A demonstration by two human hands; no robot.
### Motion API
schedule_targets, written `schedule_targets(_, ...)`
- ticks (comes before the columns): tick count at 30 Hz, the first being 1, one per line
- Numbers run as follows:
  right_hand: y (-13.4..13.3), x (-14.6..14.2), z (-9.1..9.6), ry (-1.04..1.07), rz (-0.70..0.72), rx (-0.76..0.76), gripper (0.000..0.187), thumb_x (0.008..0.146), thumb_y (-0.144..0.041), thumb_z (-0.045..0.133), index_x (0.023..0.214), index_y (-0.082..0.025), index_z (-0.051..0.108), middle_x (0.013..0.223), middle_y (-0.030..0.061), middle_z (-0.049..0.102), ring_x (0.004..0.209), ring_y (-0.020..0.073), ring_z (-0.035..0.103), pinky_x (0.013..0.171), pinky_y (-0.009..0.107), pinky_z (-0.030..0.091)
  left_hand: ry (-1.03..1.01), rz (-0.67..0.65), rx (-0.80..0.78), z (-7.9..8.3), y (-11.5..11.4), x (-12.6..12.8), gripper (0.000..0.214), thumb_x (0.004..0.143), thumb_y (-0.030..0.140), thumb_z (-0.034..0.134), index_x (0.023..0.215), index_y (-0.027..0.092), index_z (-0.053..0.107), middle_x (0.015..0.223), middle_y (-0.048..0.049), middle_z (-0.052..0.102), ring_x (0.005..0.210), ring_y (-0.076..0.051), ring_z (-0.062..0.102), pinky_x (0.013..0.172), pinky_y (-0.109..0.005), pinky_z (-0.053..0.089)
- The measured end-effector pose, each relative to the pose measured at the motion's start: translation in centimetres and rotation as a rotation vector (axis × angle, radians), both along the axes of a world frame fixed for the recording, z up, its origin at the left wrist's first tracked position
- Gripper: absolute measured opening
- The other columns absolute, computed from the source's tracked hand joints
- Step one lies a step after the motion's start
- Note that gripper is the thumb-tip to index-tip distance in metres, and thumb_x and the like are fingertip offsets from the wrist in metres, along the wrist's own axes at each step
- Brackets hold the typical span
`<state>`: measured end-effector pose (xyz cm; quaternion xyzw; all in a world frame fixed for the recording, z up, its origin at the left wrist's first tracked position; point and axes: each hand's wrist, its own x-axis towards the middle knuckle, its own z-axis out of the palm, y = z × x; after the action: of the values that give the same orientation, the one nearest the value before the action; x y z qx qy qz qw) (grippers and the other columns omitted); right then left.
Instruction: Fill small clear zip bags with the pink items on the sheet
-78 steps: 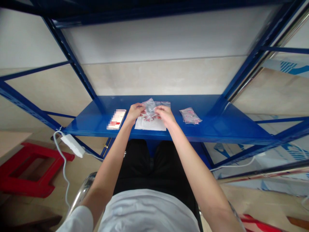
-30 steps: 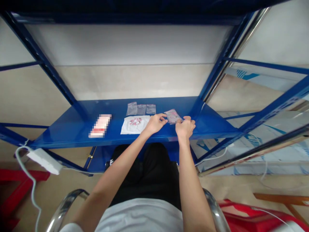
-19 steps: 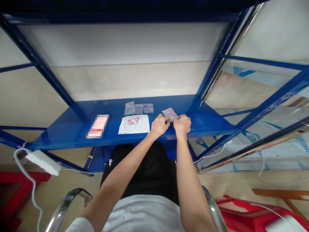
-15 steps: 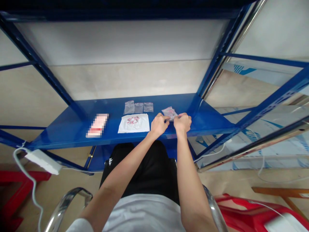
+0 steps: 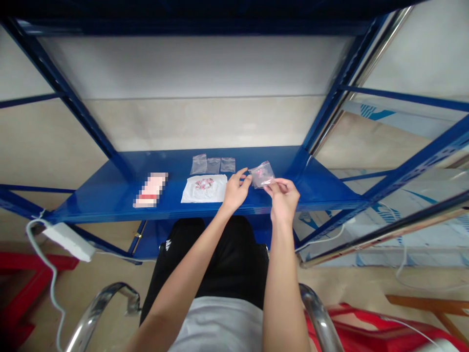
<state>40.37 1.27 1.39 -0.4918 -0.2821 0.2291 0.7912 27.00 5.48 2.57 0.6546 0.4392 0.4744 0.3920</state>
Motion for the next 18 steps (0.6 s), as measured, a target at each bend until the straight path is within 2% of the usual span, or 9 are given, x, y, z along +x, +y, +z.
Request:
schedule_targets(2,-1.9,-1.5,0.1,0.061,0.142,0.06,0.027,0.07,-0.029,0.09,0.087,-0.022,0.071,0.084,0.0014,0.079,0.083,0.0202,0.08,0.085,0.037,0.068,-0.137,-0.029,-0.111,0.3,-1.0,-1.3,0.053,0.107,0.042,0.057,0.156,0.019,0.061,0.13,-0.0141,0.073,0.095,-0.02,0.073,0.083,-0.03,0.063)
schedule_targets(5,-4.4,-3.4,-0.1,0.087,0.344,0.037,0.032,0.071,-0.033,0.096,0.088,-0.022,0.072,0.085,0.0015,0.081,0.083,0.0202,0.081,0.084,0.036,0.068,-0.299,-0.039,-0.199,0.2,-2.8,-3.8,0.056,0.106,0.043,0.058,0.158,0.02,0.059,0.133,-0.0135,0.073,0.099,-0.021,0.075,0.07,-0.024,0.062)
schedule_targets(8,-5.3,-4.8,-0.4,0.1,0.49,0.012,0.035,0.074,-0.038,0.098,0.091,-0.023,0.071,0.095,0.0042,0.084,0.081,0.0188,0.081,0.082,0.033,0.068,-0.402,0.032,-0.246,-0.2,-4.5,-6.5,0.054,0.101,0.043,0.068,0.149,0.017,0.067,0.131,-0.014,0.074,0.092,-0.018,0.074,0.072,-0.025,0.063)
schedule_targets(10,-5.3,-5.4,-0.4,0.083,0.564,-0.01,0.037,0.074,-0.041,0.099,0.091,-0.023,0.071,0.1,0.0061,0.085,0.08,0.0186,0.08,0.08,0.031,0.067,-0.459,0.028,-0.253,-0.5,-5.5,-8.2,0.05,0.097,0.043,0.074,0.139,0.016,0.074,0.124,-0.0131,0.076,0.087,-0.017,0.073,0.074,-0.027,0.064)
schedule_targets(14,-4.8,-6.3,-0.1,0.005,0.607,-0.084,0.044,0.07,-0.045,0.099,0.095,-0.023,0.07,0.092,0.0057,0.083,0.081,0.0232,0.081,0.072,0.031,0.065,-0.484,0.039,-0.235,-0.5,-6.8,-11.1,0.032,0.088,0.036,0.08,0.112,0.015,0.083,0.102,-0.0077,0.08,0.078,-0.015,0.071,0.07,-0.026,0.062)
schedule_targets(18,-4.7,-7.0,-0.4,-0.042,0.494,-0.135,0.053,0.068,-0.047,0.097,0.107,-0.024,0.068,0.092,0.0047,0.082,0.078,0.0243,0.08,0.071,0.035,0.065,-0.4,0.041,-0.301,0.0,-7.3,-13.2,0.018,0.08,0.026,0.08,0.095,0.016,0.083,0.081,-0.0041,0.079,0.077,-0.016,0.075,0.068,-0.023,0.057)
